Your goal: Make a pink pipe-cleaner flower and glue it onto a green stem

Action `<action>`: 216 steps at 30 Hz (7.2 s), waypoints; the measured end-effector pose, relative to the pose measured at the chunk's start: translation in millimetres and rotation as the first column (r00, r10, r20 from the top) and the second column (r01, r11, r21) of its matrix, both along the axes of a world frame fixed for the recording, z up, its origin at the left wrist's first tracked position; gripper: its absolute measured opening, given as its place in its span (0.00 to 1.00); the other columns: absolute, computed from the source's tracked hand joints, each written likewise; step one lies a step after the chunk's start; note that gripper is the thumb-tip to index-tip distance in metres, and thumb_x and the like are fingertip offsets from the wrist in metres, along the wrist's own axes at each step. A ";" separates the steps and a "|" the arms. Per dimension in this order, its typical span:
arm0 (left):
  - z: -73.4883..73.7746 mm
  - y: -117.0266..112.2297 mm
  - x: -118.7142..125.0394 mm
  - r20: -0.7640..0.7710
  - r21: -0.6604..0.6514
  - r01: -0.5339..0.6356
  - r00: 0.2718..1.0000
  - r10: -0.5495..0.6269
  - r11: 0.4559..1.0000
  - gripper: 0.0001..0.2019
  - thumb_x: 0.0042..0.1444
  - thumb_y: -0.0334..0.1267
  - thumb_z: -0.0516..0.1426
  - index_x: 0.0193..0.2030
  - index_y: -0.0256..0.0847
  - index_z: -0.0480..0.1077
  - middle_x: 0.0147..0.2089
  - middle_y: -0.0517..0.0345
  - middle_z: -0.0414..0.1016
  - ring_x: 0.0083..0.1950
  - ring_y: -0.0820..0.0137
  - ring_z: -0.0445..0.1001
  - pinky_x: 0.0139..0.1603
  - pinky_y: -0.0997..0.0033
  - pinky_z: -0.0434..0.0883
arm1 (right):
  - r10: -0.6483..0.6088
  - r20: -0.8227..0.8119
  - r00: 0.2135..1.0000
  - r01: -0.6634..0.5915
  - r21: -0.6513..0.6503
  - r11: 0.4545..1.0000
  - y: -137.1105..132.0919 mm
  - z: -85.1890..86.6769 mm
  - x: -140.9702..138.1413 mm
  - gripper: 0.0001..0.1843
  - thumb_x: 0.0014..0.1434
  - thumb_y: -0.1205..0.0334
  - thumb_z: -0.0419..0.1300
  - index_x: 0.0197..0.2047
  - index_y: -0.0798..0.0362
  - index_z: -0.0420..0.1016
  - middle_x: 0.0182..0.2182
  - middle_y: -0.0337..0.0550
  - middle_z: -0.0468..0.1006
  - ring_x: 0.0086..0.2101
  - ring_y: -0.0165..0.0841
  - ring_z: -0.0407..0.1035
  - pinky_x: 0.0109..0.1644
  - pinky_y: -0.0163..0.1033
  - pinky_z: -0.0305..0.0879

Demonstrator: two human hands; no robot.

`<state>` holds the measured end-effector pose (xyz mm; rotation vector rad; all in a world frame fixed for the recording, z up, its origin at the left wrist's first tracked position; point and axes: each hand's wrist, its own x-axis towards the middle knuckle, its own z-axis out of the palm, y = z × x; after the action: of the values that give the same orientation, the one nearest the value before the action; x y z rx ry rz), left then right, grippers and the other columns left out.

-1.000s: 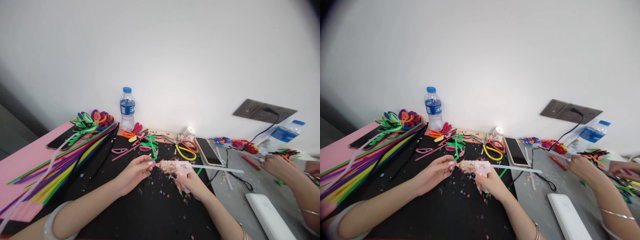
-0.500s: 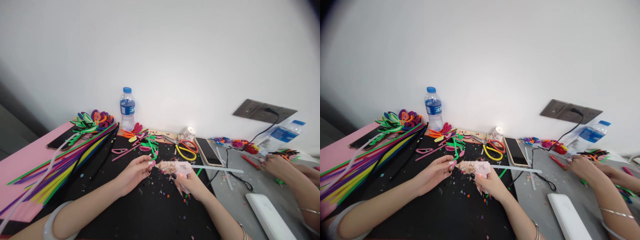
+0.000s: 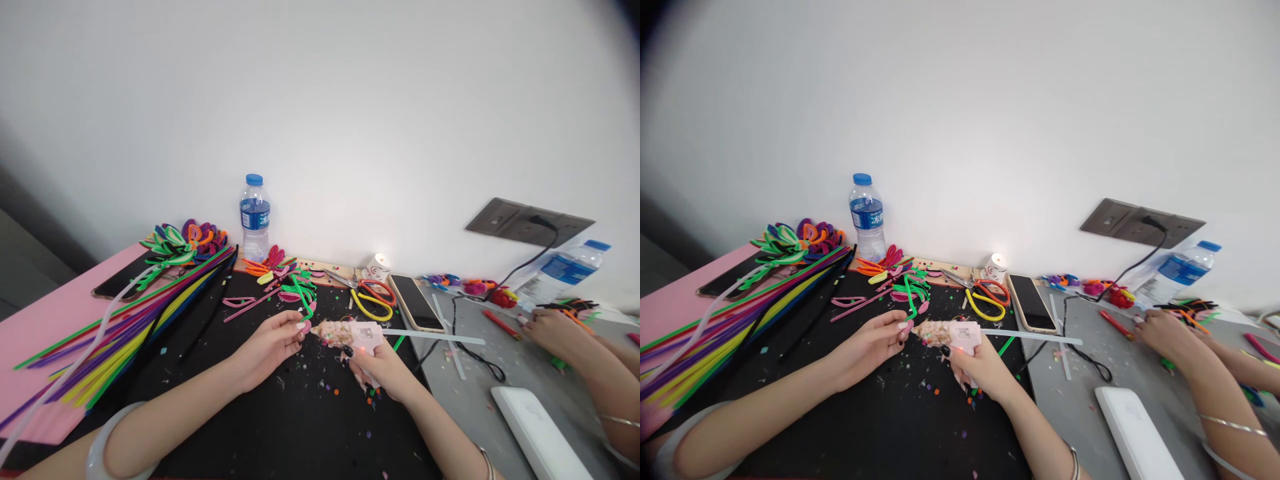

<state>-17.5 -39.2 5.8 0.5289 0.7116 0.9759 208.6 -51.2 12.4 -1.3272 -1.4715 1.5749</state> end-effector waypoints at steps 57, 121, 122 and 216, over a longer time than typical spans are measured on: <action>0.3 -1.6 -0.8 0.005 0.050 0.083 0.996 -0.084 0.995 0.06 0.52 0.29 0.60 0.37 0.38 0.69 0.32 0.60 0.67 0.32 0.78 0.65 0.36 0.78 0.64 | -0.002 -0.059 0.998 0.003 0.004 1.000 2.7 -10.4 7.3 0.08 0.53 0.58 0.56 0.27 0.53 0.63 0.12 0.30 0.63 0.12 0.22 0.52 0.14 0.28 0.46; -0.6 1.0 -1.4 -0.003 -0.007 -0.017 1.000 0.017 1.000 0.09 0.47 0.30 0.63 0.35 0.39 0.69 0.32 0.61 0.71 0.32 0.77 0.69 0.38 0.75 0.65 | -0.033 -0.028 0.999 0.034 0.025 0.999 1.4 -5.7 4.2 0.11 0.52 0.56 0.57 0.27 0.53 0.63 0.12 0.30 0.63 0.12 0.22 0.51 0.14 0.28 0.46; -0.5 0.9 -1.4 -0.002 -0.006 -0.018 1.000 0.018 1.000 0.09 0.47 0.30 0.63 0.35 0.39 0.69 0.32 0.61 0.71 0.32 0.77 0.69 0.38 0.75 0.65 | -0.030 -0.020 0.999 0.030 0.024 0.999 1.5 -6.4 4.4 0.10 0.52 0.56 0.57 0.27 0.53 0.63 0.12 0.30 0.63 0.12 0.22 0.51 0.14 0.28 0.46; 4.8 -2.8 -1.5 0.002 0.047 0.097 0.995 -0.097 0.994 0.06 0.50 0.30 0.61 0.36 0.40 0.70 0.33 0.60 0.69 0.32 0.78 0.67 0.37 0.77 0.64 | -0.578 0.279 0.767 0.398 0.501 0.769 18.1 14.0 39.5 0.16 0.52 0.49 0.56 0.30 0.53 0.74 0.13 0.39 0.67 0.19 0.36 0.64 0.23 0.37 0.60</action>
<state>-19.0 -42.0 10.7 0.5967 0.6549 0.9040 248.1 -33.2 26.4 -1.6762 -1.4139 0.5998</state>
